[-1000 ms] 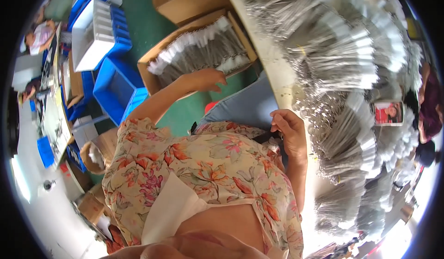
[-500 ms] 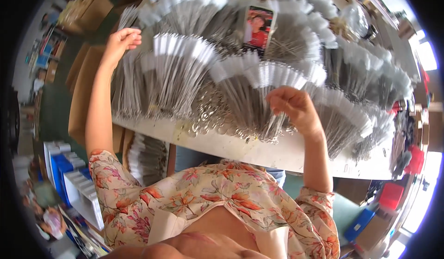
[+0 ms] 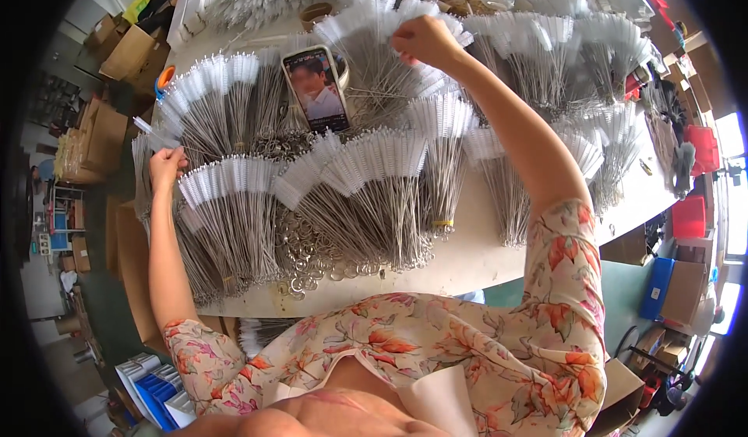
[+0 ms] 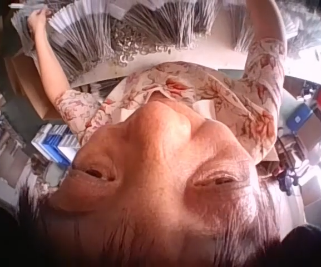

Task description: Assembling and sorting bundles of industrial swabs at a workshop workbench.

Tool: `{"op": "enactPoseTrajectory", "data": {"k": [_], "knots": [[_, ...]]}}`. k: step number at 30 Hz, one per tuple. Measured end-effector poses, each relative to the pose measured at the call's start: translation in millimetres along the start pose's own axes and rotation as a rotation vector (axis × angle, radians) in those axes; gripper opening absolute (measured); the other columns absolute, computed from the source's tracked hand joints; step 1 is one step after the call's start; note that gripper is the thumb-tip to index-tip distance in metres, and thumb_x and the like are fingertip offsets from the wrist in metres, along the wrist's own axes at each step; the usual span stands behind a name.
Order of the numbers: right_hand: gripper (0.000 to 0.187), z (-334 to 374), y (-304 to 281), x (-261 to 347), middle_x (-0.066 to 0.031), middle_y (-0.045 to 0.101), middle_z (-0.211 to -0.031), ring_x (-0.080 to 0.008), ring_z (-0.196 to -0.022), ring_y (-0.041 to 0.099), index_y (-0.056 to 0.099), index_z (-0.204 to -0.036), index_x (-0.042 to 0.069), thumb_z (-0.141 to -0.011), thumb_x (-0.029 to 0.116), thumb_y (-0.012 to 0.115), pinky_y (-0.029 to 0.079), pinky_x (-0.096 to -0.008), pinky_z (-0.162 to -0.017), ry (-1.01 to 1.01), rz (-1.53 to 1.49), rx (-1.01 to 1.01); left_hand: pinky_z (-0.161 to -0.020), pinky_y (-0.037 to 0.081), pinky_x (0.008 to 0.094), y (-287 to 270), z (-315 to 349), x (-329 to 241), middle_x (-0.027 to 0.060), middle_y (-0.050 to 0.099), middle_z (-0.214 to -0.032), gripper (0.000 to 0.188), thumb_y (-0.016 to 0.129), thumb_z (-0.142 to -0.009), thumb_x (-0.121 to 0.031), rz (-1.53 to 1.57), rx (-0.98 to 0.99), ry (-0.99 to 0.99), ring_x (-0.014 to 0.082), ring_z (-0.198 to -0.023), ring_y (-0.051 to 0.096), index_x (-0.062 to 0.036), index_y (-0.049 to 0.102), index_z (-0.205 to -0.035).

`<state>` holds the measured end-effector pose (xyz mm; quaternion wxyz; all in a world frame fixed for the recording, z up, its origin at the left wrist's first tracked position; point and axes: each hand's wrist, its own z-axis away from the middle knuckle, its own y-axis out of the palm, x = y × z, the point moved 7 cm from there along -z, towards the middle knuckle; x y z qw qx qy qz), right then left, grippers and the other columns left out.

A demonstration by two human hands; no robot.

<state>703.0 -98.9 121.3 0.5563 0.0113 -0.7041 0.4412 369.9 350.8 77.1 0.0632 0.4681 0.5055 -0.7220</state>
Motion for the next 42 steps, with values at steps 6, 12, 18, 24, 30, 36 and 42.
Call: {"op": "enactPoseTrajectory", "data": {"k": [6, 12, 18, 24, 30, 36, 42], "knots": [[0.027, -36, 29, -3, -0.0083, 0.064, -0.067, -0.0199, -0.063, 0.063, 0.067, -0.080, 0.009, -0.072, 0.034, 0.060, 0.051, -0.0319, -0.062, 0.042, 0.484, -0.020, -0.062, 0.051, 0.0250, -43, 26, -101, 0.0112, 0.063, -0.084, 0.016, 0.050, -0.089, -0.012, 0.399, -0.366, 0.473, 0.0131, -0.071, 0.062, 0.0026, 0.055, -0.092], [0.027, -23, -8, 23, -0.0067, 0.060, -0.060, -0.0164, -0.059, 0.059, 0.064, -0.074, 0.005, -0.073, 0.030, 0.055, 0.048, -0.0291, -0.060, -0.106, 0.229, -0.317, -0.048, 0.042, 0.0224, 79, 28, -188, 0.0075, 0.058, -0.079, 0.019, 0.051, -0.082, -0.010, 0.480, 0.447, 0.259, 0.0081, -0.053, 0.049, -0.0002, 0.056, -0.097], [0.021, 4, -92, 31, -0.0028, 0.056, -0.067, -0.0109, -0.053, 0.051, 0.057, -0.089, -0.001, -0.084, 0.011, 0.042, 0.042, -0.0241, -0.047, -0.241, -0.540, -0.456, -0.066, 0.047, 0.0446, 178, -11, -135, 0.0220, 0.061, -0.080, 0.021, 0.060, -0.071, -0.020, -0.830, 0.255, 0.623, 0.0369, -0.072, 0.059, 0.0000, 0.063, -0.075], [0.023, 50, -131, -66, -0.0024, 0.062, -0.070, -0.0091, -0.051, 0.047, 0.068, -0.090, 0.009, -0.081, 0.027, 0.056, 0.041, -0.0253, -0.050, 0.147, 0.118, -0.381, -0.074, 0.046, 0.0441, 177, 6, -150, 0.0235, 0.061, -0.084, 0.018, 0.058, -0.072, -0.016, -0.709, 0.219, 0.471, 0.0385, -0.084, 0.058, 0.0011, 0.061, -0.078], [0.021, 39, -93, -116, -0.0094, 0.066, -0.077, -0.0185, -0.074, 0.065, 0.070, -0.080, 0.012, -0.069, 0.029, 0.065, 0.051, -0.0313, -0.069, 0.302, 0.361, -0.254, -0.074, 0.046, 0.0444, 174, 14, -152, 0.0203, 0.062, -0.083, 0.017, 0.056, -0.076, -0.017, -0.690, 0.132, 0.449, 0.0382, -0.084, 0.058, -0.0027, 0.060, -0.083], [0.025, 29, -79, -117, -0.0085, 0.066, -0.075, -0.0214, -0.076, 0.064, 0.070, -0.077, 0.014, -0.060, 0.033, 0.072, 0.050, -0.0335, -0.071, 0.342, 0.469, -0.316, -0.073, 0.046, 0.0446, 170, 7, -140, 0.0202, 0.062, -0.084, 0.019, 0.053, -0.077, -0.020, -0.751, 0.085, 0.431, 0.0384, -0.082, 0.059, -0.0031, 0.060, -0.081], [0.023, 31, -84, -137, -0.0091, 0.063, -0.067, -0.0197, -0.057, 0.059, 0.070, -0.072, 0.011, -0.057, 0.027, 0.076, 0.048, -0.0327, -0.055, 0.301, 0.239, -0.262, -0.069, 0.046, 0.0385, 142, -3, -162, 0.0173, 0.063, -0.075, 0.023, 0.056, -0.074, -0.025, -0.503, -0.018, 0.445, 0.0320, -0.074, 0.061, -0.0022, 0.058, -0.077]]}}
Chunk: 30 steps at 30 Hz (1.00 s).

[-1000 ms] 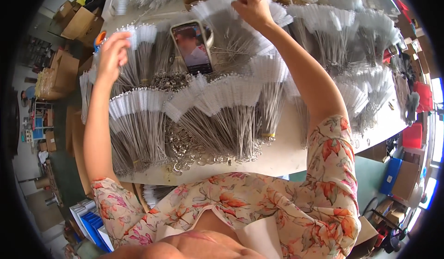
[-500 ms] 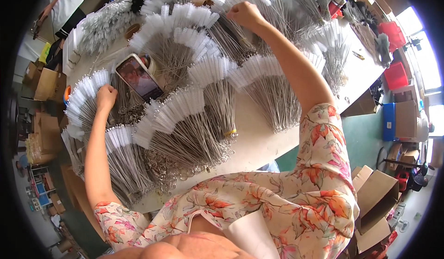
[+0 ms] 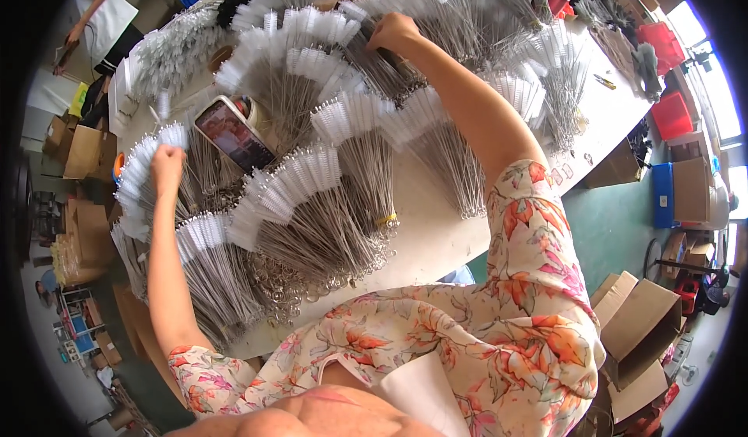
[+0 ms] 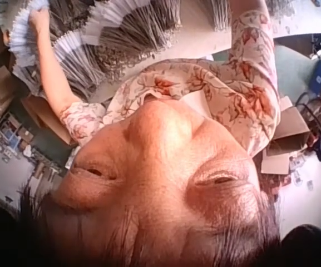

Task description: Assembling and sorting bundles of industrial swabs at a workshop workbench.

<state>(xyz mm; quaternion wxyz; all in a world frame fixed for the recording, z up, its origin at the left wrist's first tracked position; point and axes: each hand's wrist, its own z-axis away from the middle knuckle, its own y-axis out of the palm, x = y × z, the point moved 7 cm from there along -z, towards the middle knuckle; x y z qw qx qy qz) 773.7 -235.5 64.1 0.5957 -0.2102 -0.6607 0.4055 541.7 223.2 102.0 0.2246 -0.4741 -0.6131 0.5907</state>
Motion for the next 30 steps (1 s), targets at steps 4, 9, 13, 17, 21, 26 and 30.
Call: {"op": "enactPoseTrajectory", "data": {"k": [4, 9, 13, 17, 21, 26, 30], "knots": [[0.022, 12, 3, 12, -0.0026, 0.045, -0.049, -0.0107, -0.038, 0.036, 0.065, -0.065, 0.001, -0.056, 0.014, 0.079, 0.028, -0.0260, -0.035, 0.203, -0.472, 0.174, -0.066, 0.045, 0.0266, -56, -7, 12, 0.0079, 0.066, -0.075, 0.012, 0.051, -0.082, -0.013, 0.398, -0.213, 0.014, 0.0129, -0.067, 0.061, -0.0019, 0.057, -0.081], [0.019, 19, -11, 5, -0.0030, 0.044, -0.049, -0.0125, -0.038, 0.039, 0.063, -0.067, 0.001, -0.062, 0.015, 0.075, 0.031, -0.0277, -0.036, 0.165, -0.494, 0.157, -0.039, 0.026, 0.0175, -94, 26, -10, 0.0048, 0.060, -0.077, 0.019, 0.057, -0.085, -0.014, 0.798, -0.137, -0.093, 0.0016, -0.046, 0.035, -0.0008, 0.055, -0.099], [0.019, 47, -79, 53, -0.0129, 0.057, -0.056, -0.0262, -0.044, 0.053, 0.062, -0.071, 0.004, -0.075, 0.022, 0.059, 0.043, -0.0373, -0.043, -0.663, 0.141, -0.713, -0.041, 0.023, 0.0139, -135, 89, -14, -0.0002, 0.051, -0.083, 0.032, 0.054, -0.088, -0.013, 1.023, -0.036, -0.118, -0.0017, -0.050, 0.030, 0.0000, 0.052, -0.117], [0.017, 56, -157, 39, -0.0086, 0.056, -0.066, -0.0145, -0.055, 0.054, 0.058, -0.088, 0.001, -0.086, 0.011, 0.045, 0.043, -0.0268, -0.050, -0.443, -0.183, -0.517, -0.042, 0.024, 0.0140, -155, 158, 3, -0.0027, 0.047, -0.076, 0.029, 0.047, -0.092, -0.018, 1.075, -0.117, -0.149, -0.0007, -0.051, 0.031, -0.0012, 0.053, -0.114], [0.023, 61, -171, 28, -0.0061, 0.051, -0.061, -0.0138, -0.058, 0.050, 0.059, -0.080, 0.003, -0.089, 0.020, 0.046, 0.043, -0.0299, -0.057, -0.628, 0.353, -0.636, -0.037, 0.020, 0.0144, -165, 232, 26, -0.0031, 0.045, -0.070, 0.030, 0.045, -0.093, -0.023, 1.095, -0.144, -0.304, -0.0009, -0.047, 0.029, -0.0002, 0.054, -0.110], [0.020, 22, -136, -43, -0.0069, 0.065, -0.083, -0.0267, -0.078, 0.063, 0.068, -0.083, 0.020, -0.071, 0.037, 0.067, 0.049, -0.0377, -0.071, -0.162, 0.538, -0.334, -0.036, 0.019, 0.0147, -122, 297, 44, -0.0020, 0.044, -0.067, 0.030, 0.046, -0.093, -0.025, 1.267, -0.039, -0.412, -0.0002, -0.047, 0.029, 0.0014, 0.056, -0.104], [0.017, 23, -157, -40, -0.0057, 0.066, -0.079, -0.0238, -0.076, 0.063, 0.069, -0.078, 0.020, -0.073, 0.036, 0.065, 0.049, -0.0379, -0.068, -0.151, 0.478, -0.484, -0.037, 0.020, 0.0157, -106, 314, 34, -0.0016, 0.044, -0.067, 0.028, 0.046, -0.093, -0.023, 1.411, -0.005, -0.435, 0.0012, -0.048, 0.030, 0.0012, 0.058, -0.100]]}}
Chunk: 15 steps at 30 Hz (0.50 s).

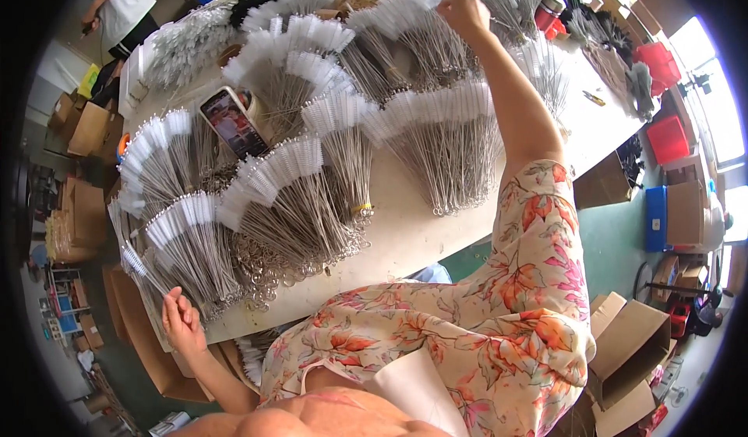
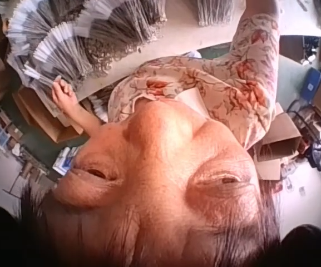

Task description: Assembling and sorting bundles of industrial swabs at a workshop workbench.

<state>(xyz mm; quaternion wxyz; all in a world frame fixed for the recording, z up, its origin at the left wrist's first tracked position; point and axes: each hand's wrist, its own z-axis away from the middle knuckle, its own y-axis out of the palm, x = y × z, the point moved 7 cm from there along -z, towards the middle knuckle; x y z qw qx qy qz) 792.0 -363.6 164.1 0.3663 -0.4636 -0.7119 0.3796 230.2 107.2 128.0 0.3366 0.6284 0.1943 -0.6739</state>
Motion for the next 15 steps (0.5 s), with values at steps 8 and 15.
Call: {"op": "enactPoseTrajectory", "data": {"k": [8, 15], "knots": [[0.027, 42, -112, 150, 0.0013, 0.053, -0.064, -0.0105, -0.063, 0.052, 0.056, -0.074, 0.004, -0.089, 0.025, 0.049, 0.043, -0.0250, -0.059, -0.101, -1.323, 0.186, -0.040, 0.022, 0.0162, 80, 12, -12, -0.0024, 0.046, -0.064, 0.026, 0.048, -0.091, -0.018, -0.157, 0.144, 0.140, 0.0013, -0.049, 0.032, 0.0038, 0.059, -0.101], [0.022, 225, -113, 298, -0.0077, 0.056, -0.102, -0.0173, -0.102, 0.052, 0.053, -0.101, 0.005, -0.093, 0.023, 0.043, 0.046, -0.0408, -0.087, -0.217, -1.886, 0.752, -0.044, 0.038, 0.0185, 231, 32, -28, 0.0008, 0.052, -0.070, 0.033, 0.051, -0.084, 0.004, -0.214, 0.511, 0.561, 0.0044, -0.051, 0.047, -0.0010, 0.050, -0.117]]}}
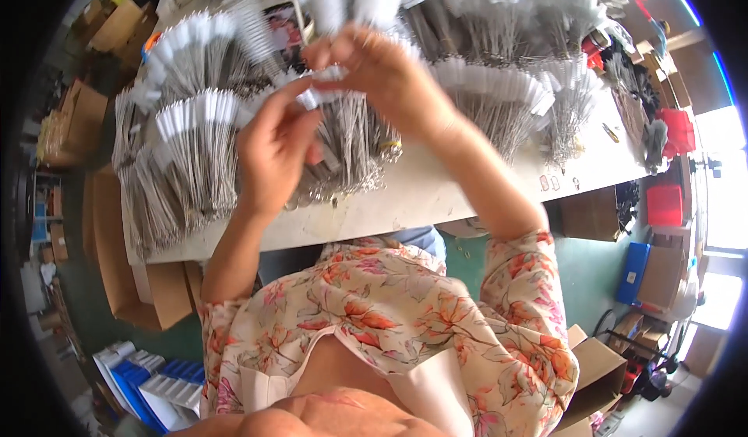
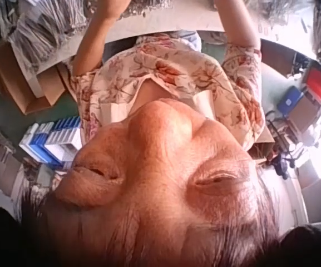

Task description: Assembling and sorting bundles of industrial swabs at a workshop workbench.

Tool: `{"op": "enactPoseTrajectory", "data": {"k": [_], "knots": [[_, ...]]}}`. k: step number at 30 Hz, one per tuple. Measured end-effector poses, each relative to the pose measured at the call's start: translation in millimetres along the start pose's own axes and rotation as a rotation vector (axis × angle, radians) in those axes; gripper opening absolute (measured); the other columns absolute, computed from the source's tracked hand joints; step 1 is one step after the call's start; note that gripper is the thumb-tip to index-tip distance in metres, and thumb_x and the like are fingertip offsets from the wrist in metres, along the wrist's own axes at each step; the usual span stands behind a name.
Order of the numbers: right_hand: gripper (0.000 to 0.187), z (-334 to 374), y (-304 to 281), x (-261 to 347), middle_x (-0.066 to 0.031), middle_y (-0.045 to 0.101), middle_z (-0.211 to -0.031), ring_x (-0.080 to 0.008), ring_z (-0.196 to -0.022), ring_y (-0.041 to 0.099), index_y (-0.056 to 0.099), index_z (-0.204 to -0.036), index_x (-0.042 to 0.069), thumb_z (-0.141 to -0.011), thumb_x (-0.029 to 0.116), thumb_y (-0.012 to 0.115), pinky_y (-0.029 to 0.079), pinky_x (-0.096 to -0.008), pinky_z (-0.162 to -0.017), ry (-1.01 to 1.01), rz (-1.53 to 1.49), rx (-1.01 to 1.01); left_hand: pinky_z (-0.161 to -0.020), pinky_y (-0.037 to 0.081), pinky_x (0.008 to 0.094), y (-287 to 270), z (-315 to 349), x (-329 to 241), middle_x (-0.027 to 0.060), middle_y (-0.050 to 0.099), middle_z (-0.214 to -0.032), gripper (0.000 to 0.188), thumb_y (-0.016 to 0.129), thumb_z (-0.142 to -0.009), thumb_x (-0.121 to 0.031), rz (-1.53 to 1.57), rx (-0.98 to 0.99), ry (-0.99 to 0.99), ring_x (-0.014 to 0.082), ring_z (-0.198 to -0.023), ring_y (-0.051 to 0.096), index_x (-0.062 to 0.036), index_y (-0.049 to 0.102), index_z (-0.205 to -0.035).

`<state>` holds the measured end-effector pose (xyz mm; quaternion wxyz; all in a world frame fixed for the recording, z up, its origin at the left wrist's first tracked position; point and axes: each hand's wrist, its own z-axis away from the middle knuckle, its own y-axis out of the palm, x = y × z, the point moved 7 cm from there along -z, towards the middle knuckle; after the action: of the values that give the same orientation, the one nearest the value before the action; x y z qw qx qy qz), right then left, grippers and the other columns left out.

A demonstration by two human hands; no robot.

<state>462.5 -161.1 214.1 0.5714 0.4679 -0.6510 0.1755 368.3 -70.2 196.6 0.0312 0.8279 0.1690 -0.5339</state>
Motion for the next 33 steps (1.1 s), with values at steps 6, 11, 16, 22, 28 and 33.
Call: {"op": "enactPoseTrajectory", "data": {"k": [6, 11, 16, 22, 28, 33], "knots": [[0.028, 53, 13, -13, -0.0095, 0.053, -0.110, -0.0162, -0.106, 0.047, 0.059, -0.106, 0.001, -0.086, 0.021, 0.056, 0.041, -0.0306, -0.088, -0.285, 0.434, -0.270, -0.057, 0.049, 0.0266, -24, 22, -6, 0.0106, 0.056, -0.078, 0.014, 0.059, -0.076, 0.003, 0.039, -0.269, 0.331, 0.0190, -0.061, 0.057, -0.0012, 0.057, -0.089], [0.026, 83, 31, -104, -0.0068, 0.062, -0.090, -0.0122, -0.076, 0.057, 0.060, -0.099, 0.004, -0.091, 0.025, 0.049, 0.046, -0.0240, -0.073, 0.254, -0.402, -0.277, -0.065, 0.053, 0.0256, 6, 71, 23, 0.0122, 0.056, -0.089, 0.013, 0.062, -0.075, 0.000, -0.071, -0.074, 0.291, 0.0189, -0.068, 0.061, 0.0003, 0.058, -0.087], [0.019, 100, 6, -115, 0.0025, 0.055, -0.075, -0.0063, -0.064, 0.049, 0.054, -0.097, 0.007, -0.090, 0.024, 0.050, 0.041, -0.0213, -0.060, 0.293, -0.604, -0.330, -0.067, 0.047, 0.0312, 20, 117, 40, 0.0103, 0.053, -0.099, 0.035, 0.068, -0.071, -0.003, -0.362, -0.024, 0.413, 0.0223, -0.081, 0.056, -0.0067, 0.060, -0.105], [0.008, 125, -8, -81, -0.0018, 0.061, -0.070, -0.0134, -0.068, 0.061, 0.064, -0.075, 0.010, -0.074, 0.007, 0.056, 0.045, -0.0259, -0.057, 0.478, 2.197, 0.633, -0.052, 0.047, 0.0273, 15, 180, 99, 0.0085, 0.058, -0.072, 0.034, 0.065, -0.076, -0.006, -0.211, 0.126, -0.018, 0.0176, -0.059, 0.058, -0.0050, 0.055, -0.109], [0.007, 145, 35, -143, -0.0091, 0.062, -0.076, -0.0246, -0.071, 0.060, 0.060, -0.079, 0.003, -0.079, 0.008, 0.055, 0.047, -0.0351, -0.061, 0.533, 1.509, 0.553, -0.055, 0.048, 0.0316, 7, 187, 99, 0.0103, 0.059, -0.079, 0.028, 0.063, -0.078, -0.010, -0.058, 0.112, -0.172, 0.0241, -0.064, 0.060, -0.0034, 0.054, -0.104], [0.014, 151, 65, -161, -0.0004, 0.056, -0.064, -0.0062, -0.052, 0.048, 0.061, -0.083, 0.002, -0.087, 0.013, 0.053, 0.039, -0.0215, -0.048, 1.008, 0.353, 0.355, -0.054, 0.048, 0.0299, -15, 183, 65, 0.0077, 0.059, -0.078, 0.022, 0.064, -0.074, -0.007, -0.204, 0.091, 0.158, 0.0211, -0.065, 0.059, -0.0050, 0.059, -0.095]]}}
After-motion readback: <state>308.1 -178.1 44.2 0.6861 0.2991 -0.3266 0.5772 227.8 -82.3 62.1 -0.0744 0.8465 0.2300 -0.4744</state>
